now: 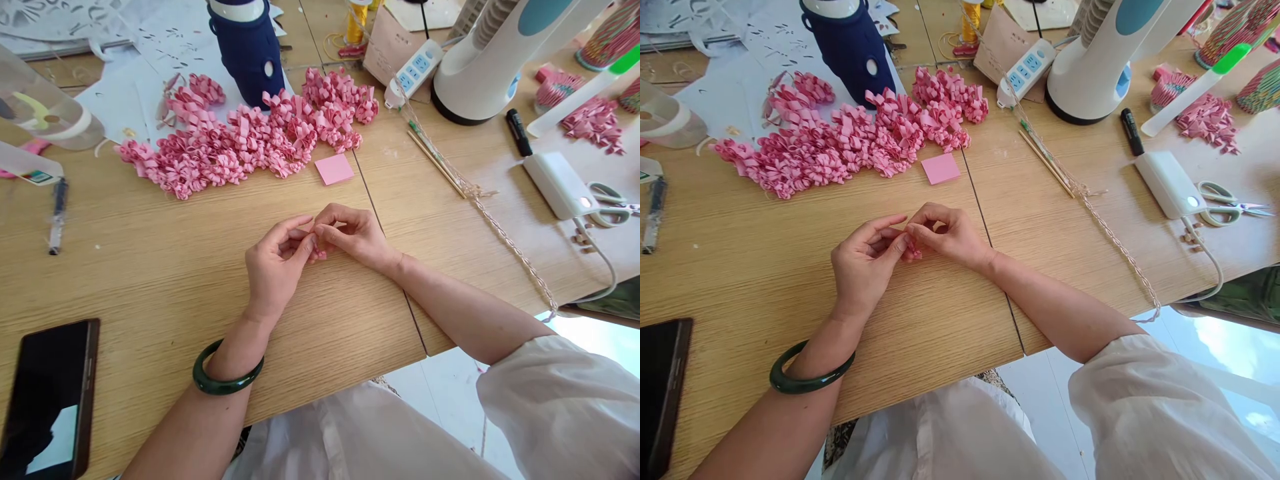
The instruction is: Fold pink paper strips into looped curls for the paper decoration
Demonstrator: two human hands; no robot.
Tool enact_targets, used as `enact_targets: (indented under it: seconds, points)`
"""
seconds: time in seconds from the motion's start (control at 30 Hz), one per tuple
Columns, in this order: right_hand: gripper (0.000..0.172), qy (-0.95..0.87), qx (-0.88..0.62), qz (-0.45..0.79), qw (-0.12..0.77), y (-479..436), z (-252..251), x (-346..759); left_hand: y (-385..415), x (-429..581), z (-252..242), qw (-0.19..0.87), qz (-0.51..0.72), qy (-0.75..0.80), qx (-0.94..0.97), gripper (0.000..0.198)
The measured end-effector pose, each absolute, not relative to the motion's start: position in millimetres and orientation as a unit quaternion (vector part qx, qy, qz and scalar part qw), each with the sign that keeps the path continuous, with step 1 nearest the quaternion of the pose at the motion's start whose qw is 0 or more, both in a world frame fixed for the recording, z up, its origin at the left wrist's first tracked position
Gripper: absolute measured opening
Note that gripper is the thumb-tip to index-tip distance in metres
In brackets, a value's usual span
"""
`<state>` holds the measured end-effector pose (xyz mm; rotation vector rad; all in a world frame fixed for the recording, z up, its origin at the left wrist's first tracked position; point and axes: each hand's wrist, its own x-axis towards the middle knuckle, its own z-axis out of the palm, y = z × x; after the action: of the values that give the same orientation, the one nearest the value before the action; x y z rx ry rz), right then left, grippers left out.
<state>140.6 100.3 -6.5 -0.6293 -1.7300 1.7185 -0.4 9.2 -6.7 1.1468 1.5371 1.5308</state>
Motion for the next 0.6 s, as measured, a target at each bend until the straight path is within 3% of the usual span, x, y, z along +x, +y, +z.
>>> enact_targets:
  seconds: [0.33,0.47,0.6]
  points:
    - [0.042,-0.662,-0.189,0.704,0.176,124,-3,150,7,-1,-8,0.394,0.572,0.574,0.434,0.047]
    - [0.044,-0.635,-0.201,0.718,0.204,118,-4,148,8,0,-6,0.401,0.577,0.559,0.439,0.053]
    - [0.044,-0.638,-0.23,0.686,0.265,114,-5,145,9,0,-4,0.392,0.585,0.561,0.436,0.047]
